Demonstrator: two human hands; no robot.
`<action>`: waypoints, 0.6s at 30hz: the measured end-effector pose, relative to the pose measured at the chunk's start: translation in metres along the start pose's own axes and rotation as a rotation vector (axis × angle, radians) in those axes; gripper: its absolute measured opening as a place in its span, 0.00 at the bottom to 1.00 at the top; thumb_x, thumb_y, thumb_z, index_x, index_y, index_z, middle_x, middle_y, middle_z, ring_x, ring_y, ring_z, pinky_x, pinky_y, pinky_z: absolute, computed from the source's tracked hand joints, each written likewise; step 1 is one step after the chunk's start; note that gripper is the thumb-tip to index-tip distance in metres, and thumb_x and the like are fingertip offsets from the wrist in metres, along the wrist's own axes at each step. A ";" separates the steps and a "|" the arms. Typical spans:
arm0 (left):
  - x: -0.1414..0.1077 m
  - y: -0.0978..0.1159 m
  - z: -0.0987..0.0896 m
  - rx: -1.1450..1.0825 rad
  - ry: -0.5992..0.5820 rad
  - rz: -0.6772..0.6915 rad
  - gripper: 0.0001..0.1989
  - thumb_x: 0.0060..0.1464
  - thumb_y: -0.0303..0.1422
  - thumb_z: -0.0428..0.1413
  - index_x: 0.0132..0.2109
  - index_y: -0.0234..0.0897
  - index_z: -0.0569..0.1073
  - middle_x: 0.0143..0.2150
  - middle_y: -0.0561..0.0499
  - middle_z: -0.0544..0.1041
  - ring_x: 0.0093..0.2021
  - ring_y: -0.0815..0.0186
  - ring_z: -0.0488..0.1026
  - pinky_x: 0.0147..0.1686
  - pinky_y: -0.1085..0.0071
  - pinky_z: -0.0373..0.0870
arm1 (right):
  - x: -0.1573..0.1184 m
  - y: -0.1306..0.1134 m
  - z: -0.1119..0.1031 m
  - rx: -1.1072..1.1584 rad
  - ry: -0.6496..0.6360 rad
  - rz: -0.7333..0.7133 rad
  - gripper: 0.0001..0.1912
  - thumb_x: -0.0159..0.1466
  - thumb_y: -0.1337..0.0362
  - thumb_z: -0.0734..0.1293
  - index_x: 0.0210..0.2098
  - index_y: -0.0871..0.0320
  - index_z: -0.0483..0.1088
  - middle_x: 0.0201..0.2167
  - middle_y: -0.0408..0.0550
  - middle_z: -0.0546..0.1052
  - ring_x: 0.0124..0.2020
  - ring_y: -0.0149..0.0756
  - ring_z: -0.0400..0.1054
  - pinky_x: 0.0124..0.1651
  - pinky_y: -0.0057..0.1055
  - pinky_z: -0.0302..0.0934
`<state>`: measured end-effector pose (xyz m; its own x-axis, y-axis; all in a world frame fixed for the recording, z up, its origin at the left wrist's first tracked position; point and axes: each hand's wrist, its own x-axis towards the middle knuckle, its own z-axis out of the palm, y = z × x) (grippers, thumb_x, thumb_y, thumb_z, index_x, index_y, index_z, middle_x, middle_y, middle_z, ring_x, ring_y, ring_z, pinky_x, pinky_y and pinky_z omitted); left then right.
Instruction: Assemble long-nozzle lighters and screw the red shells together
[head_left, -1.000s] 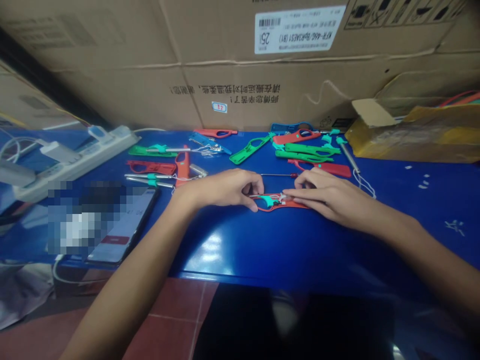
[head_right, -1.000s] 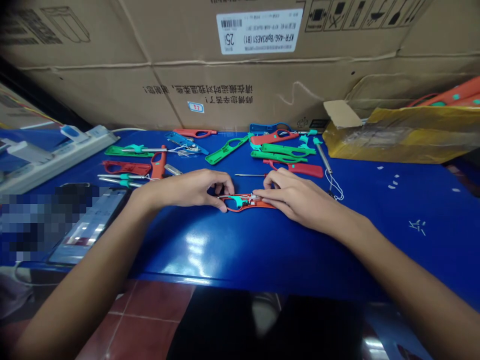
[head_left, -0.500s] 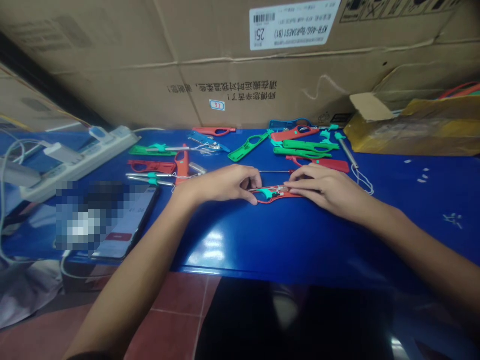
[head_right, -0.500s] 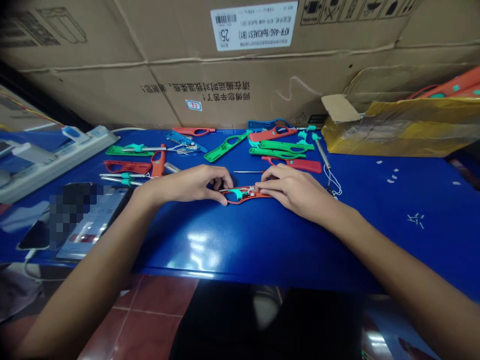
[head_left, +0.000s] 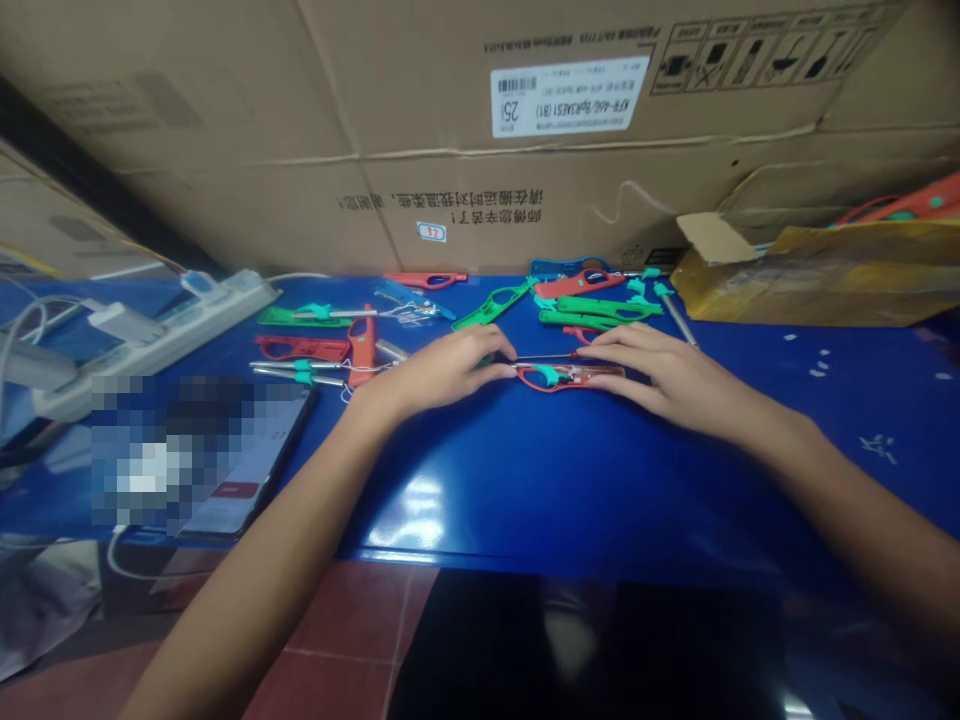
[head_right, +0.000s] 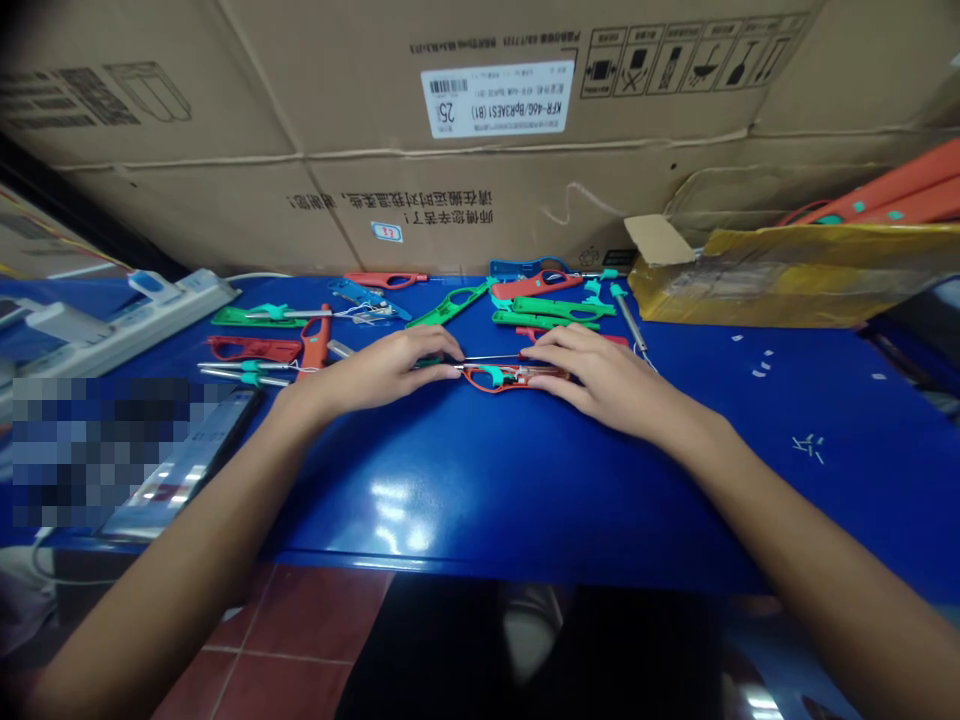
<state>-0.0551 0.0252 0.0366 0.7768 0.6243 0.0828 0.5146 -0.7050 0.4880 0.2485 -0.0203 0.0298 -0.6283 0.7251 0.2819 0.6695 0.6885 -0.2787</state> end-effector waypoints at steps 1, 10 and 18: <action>0.000 0.000 0.001 0.016 0.008 0.002 0.13 0.69 0.36 0.52 0.52 0.34 0.75 0.50 0.43 0.76 0.51 0.60 0.73 0.55 0.61 0.68 | 0.001 -0.004 0.001 -0.004 0.016 -0.011 0.21 0.73 0.55 0.61 0.62 0.54 0.71 0.56 0.56 0.75 0.57 0.48 0.69 0.60 0.50 0.65; 0.002 0.004 0.009 0.110 0.057 0.059 0.11 0.69 0.30 0.51 0.53 0.36 0.74 0.50 0.45 0.76 0.49 0.62 0.74 0.51 0.64 0.72 | 0.006 -0.016 0.021 -0.055 -0.039 -0.094 0.24 0.73 0.55 0.61 0.65 0.56 0.68 0.59 0.59 0.71 0.59 0.51 0.66 0.61 0.50 0.63; 0.004 0.000 0.010 0.130 0.072 0.125 0.09 0.67 0.29 0.55 0.49 0.37 0.79 0.47 0.48 0.79 0.47 0.63 0.77 0.50 0.65 0.73 | 0.005 -0.012 0.023 -0.057 -0.062 -0.100 0.22 0.74 0.56 0.59 0.64 0.51 0.69 0.59 0.56 0.71 0.57 0.50 0.67 0.60 0.52 0.62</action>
<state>-0.0484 0.0242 0.0285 0.8121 0.5483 0.1998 0.4619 -0.8132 0.3541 0.2279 -0.0248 0.0133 -0.7154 0.6533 0.2479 0.6224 0.7570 -0.1987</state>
